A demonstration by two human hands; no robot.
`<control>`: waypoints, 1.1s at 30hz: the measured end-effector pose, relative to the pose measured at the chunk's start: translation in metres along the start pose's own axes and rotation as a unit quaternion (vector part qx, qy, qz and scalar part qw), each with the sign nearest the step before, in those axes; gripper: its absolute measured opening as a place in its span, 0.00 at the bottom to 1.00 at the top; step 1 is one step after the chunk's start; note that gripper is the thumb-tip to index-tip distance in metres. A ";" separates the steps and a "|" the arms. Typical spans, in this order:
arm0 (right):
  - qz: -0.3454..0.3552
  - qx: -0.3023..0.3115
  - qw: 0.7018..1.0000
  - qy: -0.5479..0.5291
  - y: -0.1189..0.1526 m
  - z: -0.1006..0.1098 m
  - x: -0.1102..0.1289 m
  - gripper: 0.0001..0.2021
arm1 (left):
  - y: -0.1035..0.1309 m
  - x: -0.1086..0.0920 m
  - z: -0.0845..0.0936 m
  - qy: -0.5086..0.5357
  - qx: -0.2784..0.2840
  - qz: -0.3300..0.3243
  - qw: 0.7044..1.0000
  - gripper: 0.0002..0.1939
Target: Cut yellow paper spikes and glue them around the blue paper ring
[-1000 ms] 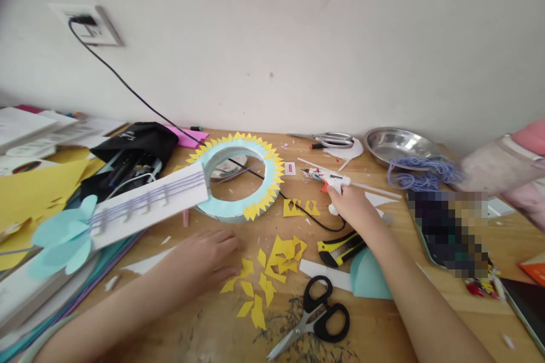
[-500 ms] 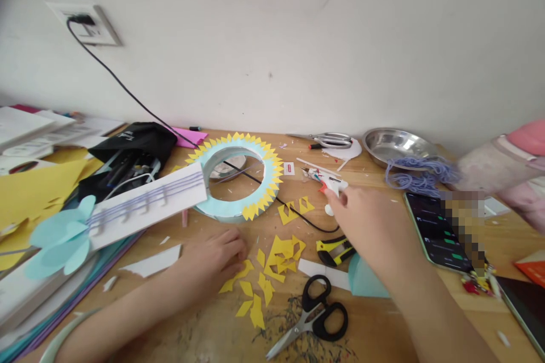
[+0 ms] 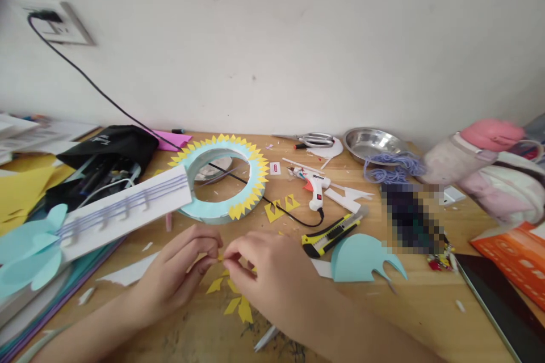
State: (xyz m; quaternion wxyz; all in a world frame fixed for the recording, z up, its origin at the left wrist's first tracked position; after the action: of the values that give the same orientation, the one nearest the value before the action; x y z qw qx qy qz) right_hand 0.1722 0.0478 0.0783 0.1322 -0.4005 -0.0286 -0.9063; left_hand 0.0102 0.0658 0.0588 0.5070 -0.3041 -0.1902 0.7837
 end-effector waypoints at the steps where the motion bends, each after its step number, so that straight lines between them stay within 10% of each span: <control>1: 0.009 -0.009 1.000 -0.012 0.000 0.002 0.001 0.06 | 0.000 0.000 0.001 0.000 -0.007 -0.002 1.000 0.09; 17: -0.001 0.015 0.997 -0.070 0.001 -0.003 -0.002 0.04 | 0.005 0.005 0.006 -0.042 -0.014 -0.056 0.997 0.09; 25: 0.104 -0.114 0.987 0.045 -0.009 0.002 -0.012 0.04 | 0.005 0.040 0.020 -0.242 0.038 -0.021 0.969 0.13; 33: 0.235 -0.286 0.892 0.257 -0.027 -0.005 -0.011 0.12 | 0.009 0.055 0.012 -0.284 0.093 0.010 0.954 0.11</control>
State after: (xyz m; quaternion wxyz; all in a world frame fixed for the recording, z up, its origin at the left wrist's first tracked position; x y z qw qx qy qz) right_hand 0.1684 0.0757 0.0683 0.2241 -0.1687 0.3621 -0.8889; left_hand -0.0200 0.1120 0.0468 0.4498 -0.0225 -0.2497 0.8572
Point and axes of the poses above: each hand's wrist, its own y-axis away from the middle knuckle, its own z-axis out of the back of the hand, x = y × z, the point moved 4 cm from there along -y, towards the middle knuckle, and after that the axes turned 10 degrees about -z, right-handed, at the moved point
